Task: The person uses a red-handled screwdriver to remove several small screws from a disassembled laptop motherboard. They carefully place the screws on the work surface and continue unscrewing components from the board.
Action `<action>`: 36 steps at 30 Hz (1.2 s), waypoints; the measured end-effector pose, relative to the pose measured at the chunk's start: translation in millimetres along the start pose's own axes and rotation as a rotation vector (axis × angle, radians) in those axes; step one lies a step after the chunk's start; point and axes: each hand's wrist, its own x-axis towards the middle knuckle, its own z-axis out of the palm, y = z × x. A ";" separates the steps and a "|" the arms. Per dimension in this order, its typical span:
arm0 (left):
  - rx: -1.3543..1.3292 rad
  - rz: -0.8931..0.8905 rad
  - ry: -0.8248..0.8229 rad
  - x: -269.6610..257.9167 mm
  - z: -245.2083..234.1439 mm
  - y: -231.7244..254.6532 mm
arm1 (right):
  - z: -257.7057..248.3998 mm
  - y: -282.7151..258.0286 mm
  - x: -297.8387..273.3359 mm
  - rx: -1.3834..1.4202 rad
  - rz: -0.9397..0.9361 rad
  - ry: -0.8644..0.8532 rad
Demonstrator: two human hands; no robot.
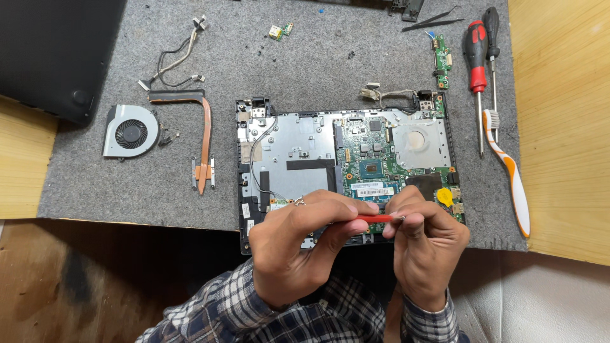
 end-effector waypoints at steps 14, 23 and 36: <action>0.190 -0.023 -0.267 14.6 -28.4 4.7 | 2.2 -17.7 10.0 -0.374 -0.079 -0.232; 0.292 -0.061 -0.250 4.3 -37.1 -3.9 | -4.3 -31.9 20.9 -0.504 -0.068 -0.483; 0.125 -0.085 -0.153 -2.6 -40.9 -3.0 | -2.4 -27.4 9.7 -0.526 -0.182 -0.402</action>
